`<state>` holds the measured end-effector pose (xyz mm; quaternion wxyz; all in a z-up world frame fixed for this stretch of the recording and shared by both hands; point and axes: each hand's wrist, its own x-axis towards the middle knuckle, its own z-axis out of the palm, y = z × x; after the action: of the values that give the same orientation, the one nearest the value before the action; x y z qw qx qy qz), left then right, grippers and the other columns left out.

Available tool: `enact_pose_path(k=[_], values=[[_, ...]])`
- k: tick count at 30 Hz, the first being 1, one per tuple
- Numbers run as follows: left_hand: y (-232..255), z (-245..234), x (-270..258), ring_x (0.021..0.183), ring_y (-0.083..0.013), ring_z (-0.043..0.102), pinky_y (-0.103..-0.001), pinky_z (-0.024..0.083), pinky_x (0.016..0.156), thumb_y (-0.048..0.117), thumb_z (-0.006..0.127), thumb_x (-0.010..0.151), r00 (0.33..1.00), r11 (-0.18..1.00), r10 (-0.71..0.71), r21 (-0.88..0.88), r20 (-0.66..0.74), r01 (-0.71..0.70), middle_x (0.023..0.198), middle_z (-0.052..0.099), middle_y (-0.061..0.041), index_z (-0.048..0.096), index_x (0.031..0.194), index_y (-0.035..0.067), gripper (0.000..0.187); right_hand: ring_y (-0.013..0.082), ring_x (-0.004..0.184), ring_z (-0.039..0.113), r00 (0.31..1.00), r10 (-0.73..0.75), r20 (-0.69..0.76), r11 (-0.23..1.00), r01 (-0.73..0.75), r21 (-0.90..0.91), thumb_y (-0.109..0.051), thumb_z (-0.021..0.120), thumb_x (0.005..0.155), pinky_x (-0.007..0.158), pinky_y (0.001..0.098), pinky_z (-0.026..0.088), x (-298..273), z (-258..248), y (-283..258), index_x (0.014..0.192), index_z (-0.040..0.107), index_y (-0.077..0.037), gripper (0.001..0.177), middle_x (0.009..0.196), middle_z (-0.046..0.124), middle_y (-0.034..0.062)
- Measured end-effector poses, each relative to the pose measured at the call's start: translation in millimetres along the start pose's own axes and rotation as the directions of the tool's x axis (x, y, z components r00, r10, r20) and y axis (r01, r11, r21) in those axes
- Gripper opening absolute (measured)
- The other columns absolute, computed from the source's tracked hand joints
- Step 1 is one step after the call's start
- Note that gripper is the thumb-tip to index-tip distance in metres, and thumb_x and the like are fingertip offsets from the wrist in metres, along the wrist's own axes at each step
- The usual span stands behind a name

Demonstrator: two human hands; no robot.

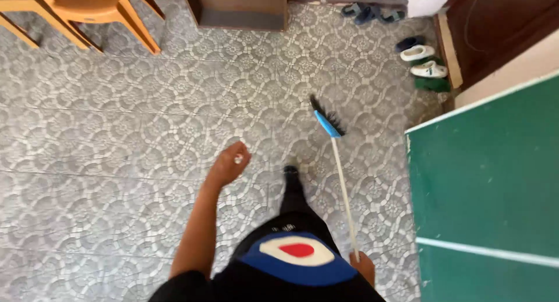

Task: The person sweeps a patterned tiled floor using a broom and dustpan, gathering debris into the dustpan. They move around the room, sweeping near furniture and a green wall, and repeatedly collect the swept material into the dustpan.

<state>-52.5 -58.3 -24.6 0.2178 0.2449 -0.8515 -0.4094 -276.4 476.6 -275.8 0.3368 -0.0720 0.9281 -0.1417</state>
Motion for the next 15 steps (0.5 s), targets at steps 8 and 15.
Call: enact_pose_path(k=[8,15], values=[[-77.0,-96.2,176.7,0.09,-0.0193,0.07,-0.036,0.058,0.083,0.006,0.061,0.095,0.949,0.956,-0.235,0.124,-0.208,0.264,0.103,0.072,-0.003,0.066,0.11,0.014,0.018,0.0327,0.069,0.067,0.935,-0.348,-0.061,0.937,0.349,0.005,-0.045,0.057,0.092,0.068,0.0484,0.043,185.2,-133.9,-260.6,0.073,0.067,-0.011,0.04,0.066,0.068,0.0118],[-144.2,-100.6,250.5,0.086,-0.0287,0.075,-0.038,0.06,0.074,0.012,0.07,0.096,0.87,0.94,-0.109,0.235,-0.48,0.247,0.09,0.076,-0.009,0.072,0.107,0.011,0.011,0.0346,0.079,0.067,0.856,-0.516,0.028,0.827,0.489,0.277,-0.038,0.059,0.094,0.075,0.0516,0.048,342.5,-168.3,-593.4,0.084,0.07,-0.005,0.037,0.072,0.066,0.0173]])
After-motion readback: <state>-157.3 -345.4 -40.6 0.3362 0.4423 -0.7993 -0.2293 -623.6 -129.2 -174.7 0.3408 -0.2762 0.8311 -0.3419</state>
